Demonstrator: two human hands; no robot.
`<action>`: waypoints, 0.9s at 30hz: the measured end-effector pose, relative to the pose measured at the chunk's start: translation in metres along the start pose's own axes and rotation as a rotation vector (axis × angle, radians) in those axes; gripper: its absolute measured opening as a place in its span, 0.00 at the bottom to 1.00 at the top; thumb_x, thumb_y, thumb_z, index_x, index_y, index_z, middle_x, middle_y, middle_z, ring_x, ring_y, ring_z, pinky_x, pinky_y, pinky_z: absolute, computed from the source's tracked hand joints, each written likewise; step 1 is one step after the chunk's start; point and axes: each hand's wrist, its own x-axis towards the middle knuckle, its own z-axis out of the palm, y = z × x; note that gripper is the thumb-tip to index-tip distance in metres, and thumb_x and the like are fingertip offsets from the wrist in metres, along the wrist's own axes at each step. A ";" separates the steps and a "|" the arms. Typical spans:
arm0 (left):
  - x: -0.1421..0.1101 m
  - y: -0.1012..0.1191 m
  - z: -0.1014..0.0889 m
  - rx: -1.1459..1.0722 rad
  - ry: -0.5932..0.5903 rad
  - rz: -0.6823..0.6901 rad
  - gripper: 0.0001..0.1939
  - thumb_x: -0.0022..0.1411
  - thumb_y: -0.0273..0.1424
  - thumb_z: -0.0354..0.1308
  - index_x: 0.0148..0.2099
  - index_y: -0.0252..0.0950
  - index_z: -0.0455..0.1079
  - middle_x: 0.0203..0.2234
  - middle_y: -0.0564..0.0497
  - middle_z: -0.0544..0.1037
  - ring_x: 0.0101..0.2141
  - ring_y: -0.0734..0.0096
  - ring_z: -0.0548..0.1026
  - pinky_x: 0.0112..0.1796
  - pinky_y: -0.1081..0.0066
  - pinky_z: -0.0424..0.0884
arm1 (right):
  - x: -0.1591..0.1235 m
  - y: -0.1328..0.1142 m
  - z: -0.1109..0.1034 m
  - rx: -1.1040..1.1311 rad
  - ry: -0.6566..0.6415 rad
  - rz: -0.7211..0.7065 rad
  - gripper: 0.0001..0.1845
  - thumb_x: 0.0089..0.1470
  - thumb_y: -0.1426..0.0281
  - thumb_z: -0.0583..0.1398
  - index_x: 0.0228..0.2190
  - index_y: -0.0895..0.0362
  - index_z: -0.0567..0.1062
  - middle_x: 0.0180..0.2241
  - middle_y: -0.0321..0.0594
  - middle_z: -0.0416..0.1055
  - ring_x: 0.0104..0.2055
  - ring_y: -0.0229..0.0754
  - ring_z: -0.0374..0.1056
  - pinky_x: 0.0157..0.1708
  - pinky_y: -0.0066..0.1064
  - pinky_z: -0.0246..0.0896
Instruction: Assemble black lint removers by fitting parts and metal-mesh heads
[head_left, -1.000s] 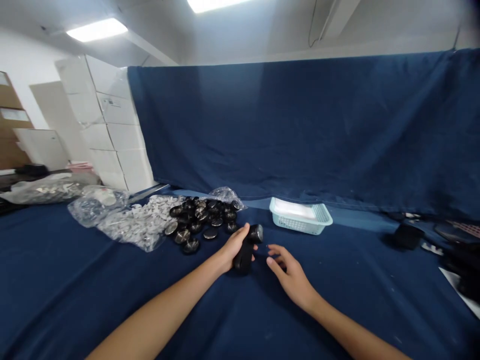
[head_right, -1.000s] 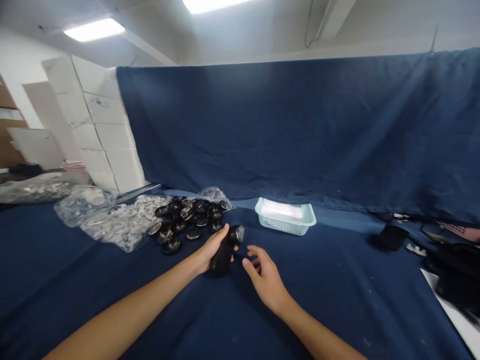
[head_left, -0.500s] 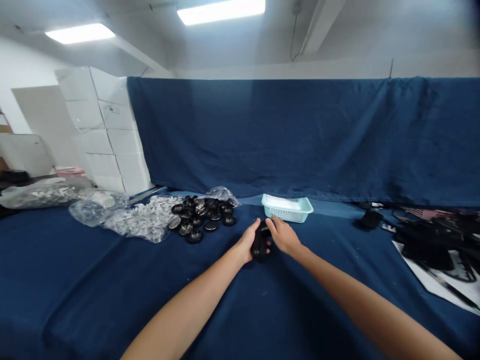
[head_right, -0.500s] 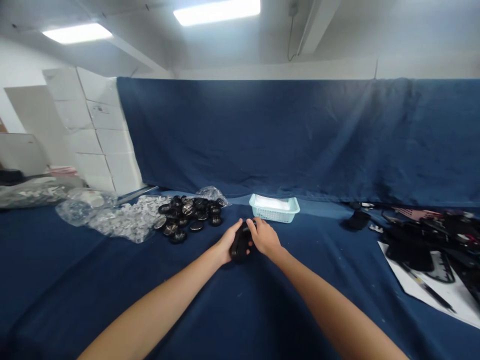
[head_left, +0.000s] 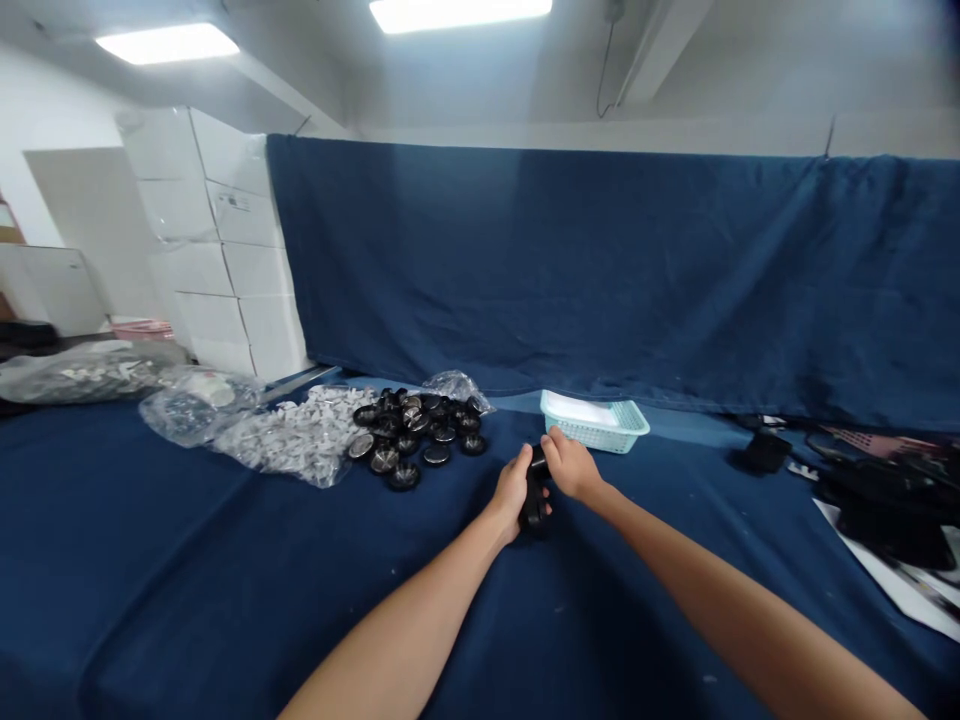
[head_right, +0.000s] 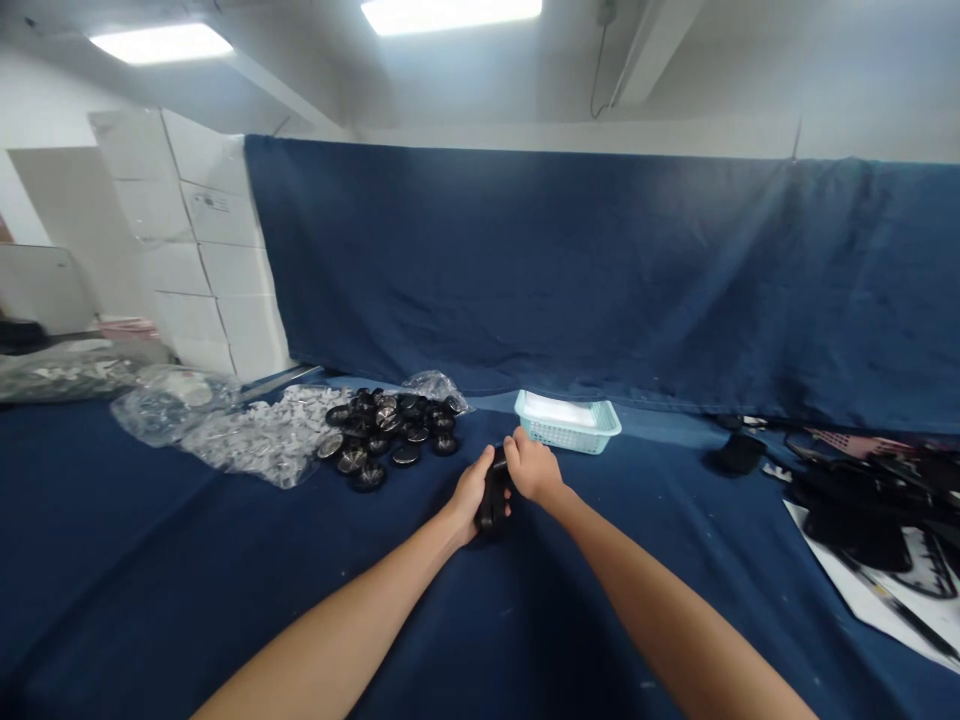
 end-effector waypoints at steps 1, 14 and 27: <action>0.001 0.000 -0.002 0.001 0.020 0.026 0.27 0.60 0.54 0.52 0.44 0.34 0.66 0.16 0.55 0.70 0.14 0.72 0.69 0.16 0.73 0.67 | 0.003 -0.001 0.002 0.017 -0.002 -0.005 0.17 0.65 0.59 0.51 0.41 0.58 0.71 0.30 0.36 0.70 0.32 0.40 0.69 0.38 0.38 0.64; 0.016 0.005 -0.017 -0.040 0.174 0.078 0.24 0.57 0.50 0.60 0.43 0.34 0.67 0.19 0.54 0.71 0.18 0.71 0.70 0.17 0.74 0.68 | 0.028 0.004 0.043 0.542 -0.041 0.063 0.22 0.61 0.51 0.52 0.31 0.57 0.70 0.25 0.33 0.67 0.26 0.36 0.64 0.30 0.31 0.61; 0.025 0.019 -0.036 -0.196 0.104 0.019 0.25 0.67 0.50 0.46 0.53 0.36 0.65 0.42 0.42 0.76 0.37 0.66 0.77 0.35 0.67 0.76 | 0.018 -0.001 0.054 1.150 -0.207 0.153 0.25 0.50 0.49 0.62 0.42 0.54 0.75 0.35 0.38 0.76 0.36 0.43 0.71 0.30 0.29 0.63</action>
